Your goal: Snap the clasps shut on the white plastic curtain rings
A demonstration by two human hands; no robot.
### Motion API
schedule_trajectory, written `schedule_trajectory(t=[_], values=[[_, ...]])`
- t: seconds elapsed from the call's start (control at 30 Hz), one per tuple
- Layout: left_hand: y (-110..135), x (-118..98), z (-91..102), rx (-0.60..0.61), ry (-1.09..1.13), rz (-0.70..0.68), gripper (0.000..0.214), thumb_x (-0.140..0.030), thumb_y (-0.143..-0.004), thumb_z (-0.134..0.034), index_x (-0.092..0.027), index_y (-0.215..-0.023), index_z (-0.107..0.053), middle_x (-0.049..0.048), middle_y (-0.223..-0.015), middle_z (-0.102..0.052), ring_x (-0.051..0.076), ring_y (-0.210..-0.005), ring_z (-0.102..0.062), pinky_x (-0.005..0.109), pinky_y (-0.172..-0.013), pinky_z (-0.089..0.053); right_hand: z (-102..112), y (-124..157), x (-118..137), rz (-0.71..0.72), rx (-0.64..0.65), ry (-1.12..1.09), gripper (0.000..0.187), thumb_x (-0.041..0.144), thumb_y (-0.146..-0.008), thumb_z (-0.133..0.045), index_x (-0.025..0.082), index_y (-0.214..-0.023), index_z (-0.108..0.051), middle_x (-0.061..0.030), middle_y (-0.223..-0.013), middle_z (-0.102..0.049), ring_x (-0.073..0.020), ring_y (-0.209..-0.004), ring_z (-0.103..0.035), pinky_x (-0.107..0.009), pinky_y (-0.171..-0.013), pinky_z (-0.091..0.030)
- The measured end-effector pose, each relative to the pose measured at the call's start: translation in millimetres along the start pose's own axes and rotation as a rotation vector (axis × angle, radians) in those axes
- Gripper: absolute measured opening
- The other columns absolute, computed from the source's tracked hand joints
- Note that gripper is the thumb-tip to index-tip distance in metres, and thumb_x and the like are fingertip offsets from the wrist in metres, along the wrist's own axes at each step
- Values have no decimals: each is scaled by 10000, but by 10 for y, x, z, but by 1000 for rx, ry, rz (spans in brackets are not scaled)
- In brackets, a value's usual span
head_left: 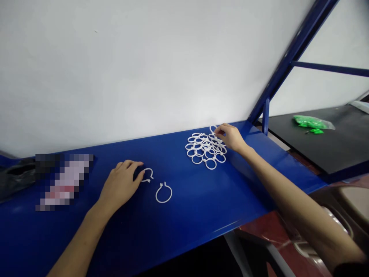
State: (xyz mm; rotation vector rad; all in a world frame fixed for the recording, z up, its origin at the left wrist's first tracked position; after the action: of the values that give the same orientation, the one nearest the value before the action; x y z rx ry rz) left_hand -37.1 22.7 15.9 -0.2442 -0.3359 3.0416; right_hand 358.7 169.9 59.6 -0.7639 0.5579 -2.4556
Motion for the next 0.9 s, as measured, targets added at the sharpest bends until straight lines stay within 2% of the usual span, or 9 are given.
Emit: schedule_trajectory(t=[0.13, 0.3, 0.53, 0.67, 0.8, 0.9], values=[[-3, 51, -24, 22, 26, 9, 456, -475, -936, -416, -200, -1180, -684, 123, -1181, -675, 320, -1098, -606, 484, -934, -504, -109, -141, -159, 4, 173, 24, 128, 93, -815, -626, 175, -838, -721, -61, -901, -705, -178, -765, -643, -297, -753, -495], [-4, 69, -22, 40, 37, 23, 454, -481, -939, -412, -201, -1169, -685, 118, -1166, -670, 321, -1112, -600, 481, -940, -499, -231, -207, -195, -41, 257, 30, 119, 119, -820, -651, 184, -857, -743, -59, -953, -714, -185, -821, -656, -298, -781, -490], [0, 44, -6, 28, 42, 19, 430, -469, -933, -415, -206, -1135, -687, 118, -1143, -678, 310, -1087, -608, 461, -919, -500, -205, -181, -161, -37, 283, 14, 128, 193, -849, -649, 193, -928, -749, -68, -998, -708, -197, -866, -651, -322, -791, -491], [-4, 22, 9, 26, 59, 13, 331, -451, -927, -434, -233, -980, -677, 93, -1043, -701, 294, -997, -626, 433, -858, -498, -164, -188, -124, -36, 216, 15, 133, 180, -841, -655, 182, -940, -744, -77, -980, -712, -202, -846, -643, -351, -805, -499], [-11, -43, 32, 22, 108, 45, 264, -430, -910, -454, -247, -857, -637, 57, -889, -704, 258, -861, -638, 382, -755, -485, -110, -148, 159, 9, 58, 0, 111, 174, -878, -624, 195, -920, -724, -82, -963, -718, -239, -905, -625, -403, -843, -498], [4, -131, 94, -44, 155, 146, 231, -431, -888, -477, -246, -841, -607, 27, -788, -680, 220, -732, -634, 340, -671, -463, -147, -15, 659, 92, -22, -87, 133, 241, -956, -581, 205, -964, -708, -83, -974, -710, -247, -966, -616, -414, -888, -482]])
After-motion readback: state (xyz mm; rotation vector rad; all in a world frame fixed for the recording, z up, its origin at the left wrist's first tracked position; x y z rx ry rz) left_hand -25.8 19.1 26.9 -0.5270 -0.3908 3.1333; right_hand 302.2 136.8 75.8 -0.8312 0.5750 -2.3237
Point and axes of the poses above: each hand's wrist, its own y-axis away from the middle knuckle, its own z-axis out of the back of the hand, x = y × z, the point moved 3 cm from there along -y, towards the middle knuckle
